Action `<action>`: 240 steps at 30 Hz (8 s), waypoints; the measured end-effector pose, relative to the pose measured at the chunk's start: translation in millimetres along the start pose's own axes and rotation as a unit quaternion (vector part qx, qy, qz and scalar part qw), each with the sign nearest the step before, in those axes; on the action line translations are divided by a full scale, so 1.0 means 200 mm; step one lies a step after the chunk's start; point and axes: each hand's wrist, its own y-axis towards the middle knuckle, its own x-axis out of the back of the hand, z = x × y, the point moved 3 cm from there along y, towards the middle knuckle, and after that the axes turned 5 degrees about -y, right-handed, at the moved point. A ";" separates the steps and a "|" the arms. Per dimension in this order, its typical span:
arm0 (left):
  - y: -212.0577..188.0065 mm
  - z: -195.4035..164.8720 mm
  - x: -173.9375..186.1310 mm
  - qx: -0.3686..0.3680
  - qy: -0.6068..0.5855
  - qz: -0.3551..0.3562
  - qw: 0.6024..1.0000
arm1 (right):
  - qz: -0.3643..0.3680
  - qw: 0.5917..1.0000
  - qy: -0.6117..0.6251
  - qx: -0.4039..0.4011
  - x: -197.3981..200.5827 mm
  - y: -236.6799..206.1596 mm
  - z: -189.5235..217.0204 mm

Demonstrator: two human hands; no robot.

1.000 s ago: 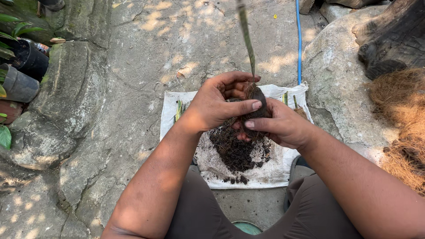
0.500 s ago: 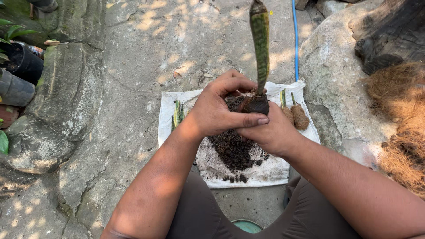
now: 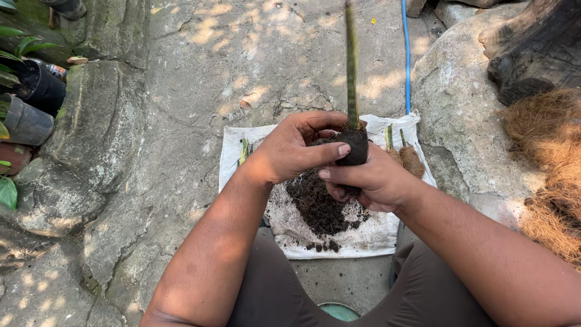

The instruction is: The person sits on the ground and wraps a plant's root ball with soil and fibrous material by hand. They repeatedly press and shape the material around the roots to form a compact bundle.

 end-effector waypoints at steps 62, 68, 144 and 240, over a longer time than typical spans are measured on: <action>0.00 0.13 -0.29 -0.031 0.269 -0.310 0.912 | -0.295 0.769 -0.553 0.122 -0.02 -0.04 0.10; -0.01 0.14 -0.32 0.110 0.199 -0.321 0.919 | -0.240 0.730 -0.633 0.091 -0.02 -0.01 0.04; 0.09 0.16 -0.03 0.062 -0.302 -0.314 0.898 | -0.166 0.976 -0.142 0.005 -0.09 -0.01 0.10; -0.03 -0.04 -0.20 -0.042 -0.272 -0.195 0.941 | -0.106 0.912 -0.313 0.241 -0.10 -0.13 0.18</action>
